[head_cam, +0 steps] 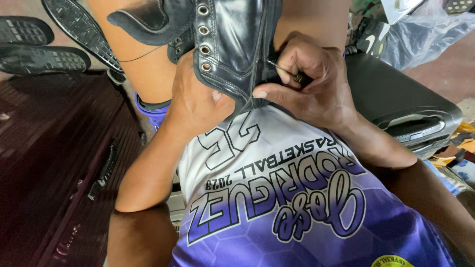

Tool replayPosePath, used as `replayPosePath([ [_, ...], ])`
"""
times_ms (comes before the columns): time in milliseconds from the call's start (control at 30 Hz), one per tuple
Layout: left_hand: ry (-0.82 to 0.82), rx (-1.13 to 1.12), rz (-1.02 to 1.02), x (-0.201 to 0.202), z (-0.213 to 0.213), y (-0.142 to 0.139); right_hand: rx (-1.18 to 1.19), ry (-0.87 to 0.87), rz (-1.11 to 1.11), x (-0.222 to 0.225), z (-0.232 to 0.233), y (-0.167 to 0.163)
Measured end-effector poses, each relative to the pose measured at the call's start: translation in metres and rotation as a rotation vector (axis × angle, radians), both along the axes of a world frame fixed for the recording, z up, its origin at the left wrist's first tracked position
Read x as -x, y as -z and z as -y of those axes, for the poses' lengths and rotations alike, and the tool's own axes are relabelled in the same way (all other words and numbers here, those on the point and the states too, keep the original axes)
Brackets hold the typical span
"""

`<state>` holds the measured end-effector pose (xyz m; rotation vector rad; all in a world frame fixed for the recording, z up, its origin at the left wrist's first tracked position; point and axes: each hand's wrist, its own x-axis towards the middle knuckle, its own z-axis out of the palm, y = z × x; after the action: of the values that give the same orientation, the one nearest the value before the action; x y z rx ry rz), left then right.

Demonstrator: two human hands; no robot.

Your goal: The person holds a black leather shoe on their lap and uses a needle and thread to stitch along the side seam. They repeatedly push the needle through the leather, pull the thread tight, and reposition the shoe to continue stitching.

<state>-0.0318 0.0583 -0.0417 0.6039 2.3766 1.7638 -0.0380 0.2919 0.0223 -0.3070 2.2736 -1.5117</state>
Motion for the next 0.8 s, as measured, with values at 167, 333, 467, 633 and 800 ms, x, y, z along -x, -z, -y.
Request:
replayPosePath([
  [167, 0.019, -0.041, 0.015, -0.001, 0.001, 0.003, 0.037, 0.016, 0.048, -0.003, 0.001, -0.001],
  [333, -0.011, -0.007, 0.059, -0.004, 0.001, -0.003, -0.047, 0.014, 0.063, -0.006, 0.000, -0.006],
  [467, 0.011, 0.012, 0.029, -0.002, 0.001, -0.004, -0.003, 0.015, 0.011, -0.005, -0.002, 0.001],
  [633, 0.035, 0.002, 0.026, 0.000, 0.002, 0.001, 0.032, 0.004, -0.022, -0.002, -0.002, 0.006],
  [800, 0.024, -0.005, 0.028, -0.002, 0.002, 0.003, -0.070, -0.044, 0.087, 0.000, -0.002, -0.013],
])
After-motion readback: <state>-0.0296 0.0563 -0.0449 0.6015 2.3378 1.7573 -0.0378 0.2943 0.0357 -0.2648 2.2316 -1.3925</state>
